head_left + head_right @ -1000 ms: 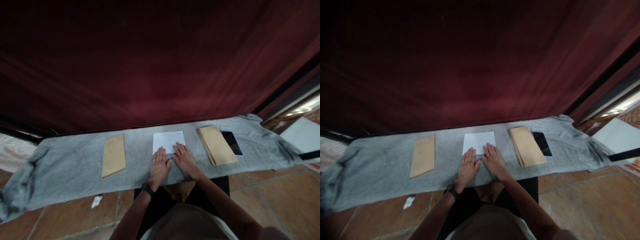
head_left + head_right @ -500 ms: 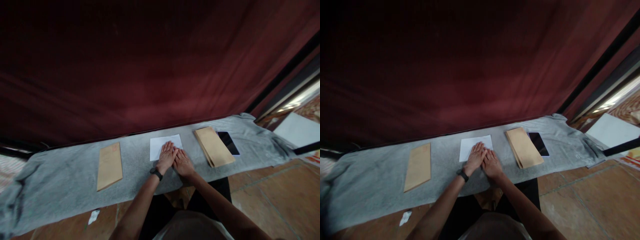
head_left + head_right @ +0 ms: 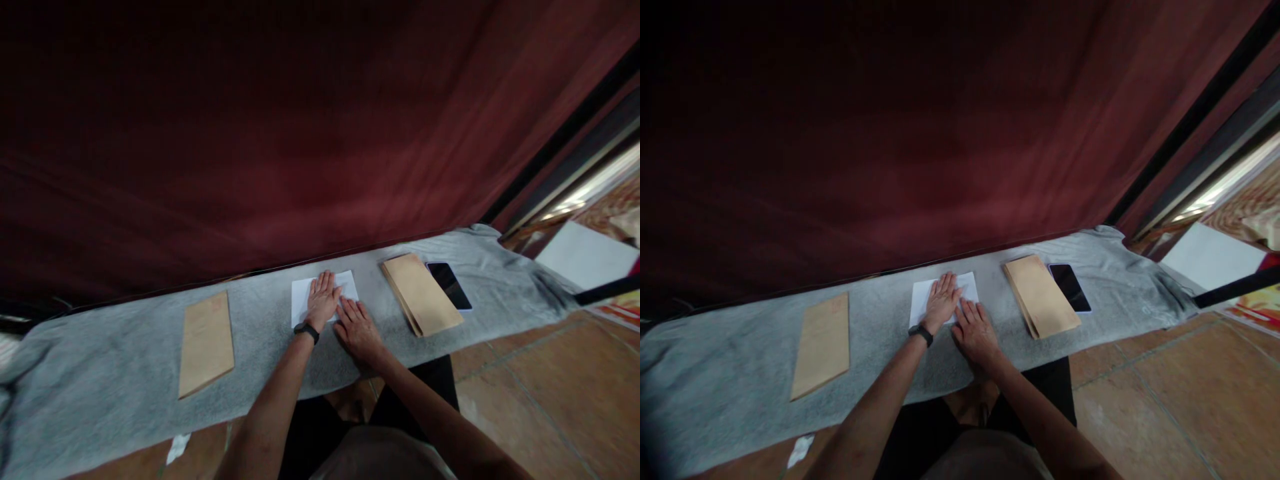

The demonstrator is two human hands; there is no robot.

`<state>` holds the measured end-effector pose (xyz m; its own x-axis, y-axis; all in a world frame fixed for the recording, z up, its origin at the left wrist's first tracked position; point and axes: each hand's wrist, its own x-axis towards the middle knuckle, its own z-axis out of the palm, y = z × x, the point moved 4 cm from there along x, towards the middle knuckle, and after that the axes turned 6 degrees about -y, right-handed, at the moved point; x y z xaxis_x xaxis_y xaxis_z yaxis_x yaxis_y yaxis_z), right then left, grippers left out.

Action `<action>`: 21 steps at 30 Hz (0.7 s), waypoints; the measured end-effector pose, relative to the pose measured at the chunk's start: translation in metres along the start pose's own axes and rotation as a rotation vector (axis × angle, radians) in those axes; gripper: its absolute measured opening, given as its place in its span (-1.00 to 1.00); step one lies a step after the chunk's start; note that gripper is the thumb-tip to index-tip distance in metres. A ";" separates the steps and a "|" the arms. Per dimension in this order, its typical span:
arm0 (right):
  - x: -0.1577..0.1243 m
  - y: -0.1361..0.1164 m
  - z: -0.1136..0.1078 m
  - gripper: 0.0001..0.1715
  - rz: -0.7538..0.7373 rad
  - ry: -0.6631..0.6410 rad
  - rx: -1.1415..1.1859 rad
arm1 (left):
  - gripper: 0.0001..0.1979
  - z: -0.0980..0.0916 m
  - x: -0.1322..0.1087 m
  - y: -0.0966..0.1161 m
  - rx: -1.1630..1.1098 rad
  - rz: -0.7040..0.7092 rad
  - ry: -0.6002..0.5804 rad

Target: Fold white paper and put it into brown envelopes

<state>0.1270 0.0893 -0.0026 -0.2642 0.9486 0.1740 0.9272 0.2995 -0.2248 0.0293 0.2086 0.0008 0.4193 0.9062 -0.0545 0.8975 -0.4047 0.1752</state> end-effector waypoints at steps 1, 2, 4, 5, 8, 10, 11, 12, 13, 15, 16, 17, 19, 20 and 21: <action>0.000 0.000 0.000 -0.39 -0.002 0.006 0.000 | -0.39 0.000 -0.003 0.000 -0.001 0.000 0.008; -0.001 0.000 0.001 -0.39 -0.002 0.012 0.001 | -0.39 -0.001 -0.006 0.000 -0.002 0.004 0.015; -0.001 0.000 0.001 -0.39 -0.001 0.021 0.005 | -0.40 0.001 -0.017 0.000 -0.002 0.033 0.027; -0.001 0.000 0.002 -0.39 0.000 0.022 0.008 | -0.41 0.002 -0.023 -0.001 0.000 0.052 0.033; 0.000 0.001 0.003 -0.38 0.003 0.022 0.015 | -0.42 0.006 -0.043 -0.006 0.010 0.086 0.059; -0.001 0.001 0.003 -0.39 0.003 0.016 0.019 | -0.42 0.006 -0.055 -0.011 0.013 0.070 0.079; -0.001 0.001 0.002 -0.39 0.004 0.013 0.020 | -0.42 0.006 -0.059 -0.014 0.010 0.055 0.085; -0.001 0.001 0.002 -0.39 0.006 0.010 0.022 | -0.42 0.006 -0.063 -0.017 0.006 0.037 0.090; -0.001 0.001 0.002 -0.38 0.007 0.006 0.023 | -0.42 0.005 -0.066 -0.020 0.000 0.017 0.094; -0.002 0.001 0.001 -0.37 0.010 0.002 0.026 | -0.42 0.002 -0.071 -0.026 -0.008 -0.019 0.096; -0.002 0.001 0.001 -0.36 0.012 0.002 0.028 | -0.42 0.001 -0.073 -0.029 -0.009 -0.036 0.096; -0.002 0.001 0.001 -0.36 0.014 0.002 0.029 | -0.42 0.001 -0.076 -0.031 -0.008 -0.055 0.096; -0.002 0.001 0.000 -0.36 0.015 0.002 0.030 | -0.42 0.000 -0.080 -0.037 -0.007 -0.094 0.103; -0.002 0.001 0.000 -0.36 0.016 0.001 0.031 | -0.42 -0.001 -0.083 -0.040 -0.009 -0.115 0.113; -0.001 0.001 0.001 -0.36 0.016 -0.001 0.032 | -0.42 -0.001 -0.086 -0.043 -0.015 -0.137 0.129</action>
<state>0.1282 0.0883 -0.0035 -0.2493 0.9535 0.1696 0.9224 0.2871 -0.2585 -0.0454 0.1480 -0.0013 0.2713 0.9613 0.0478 0.9425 -0.2754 0.1892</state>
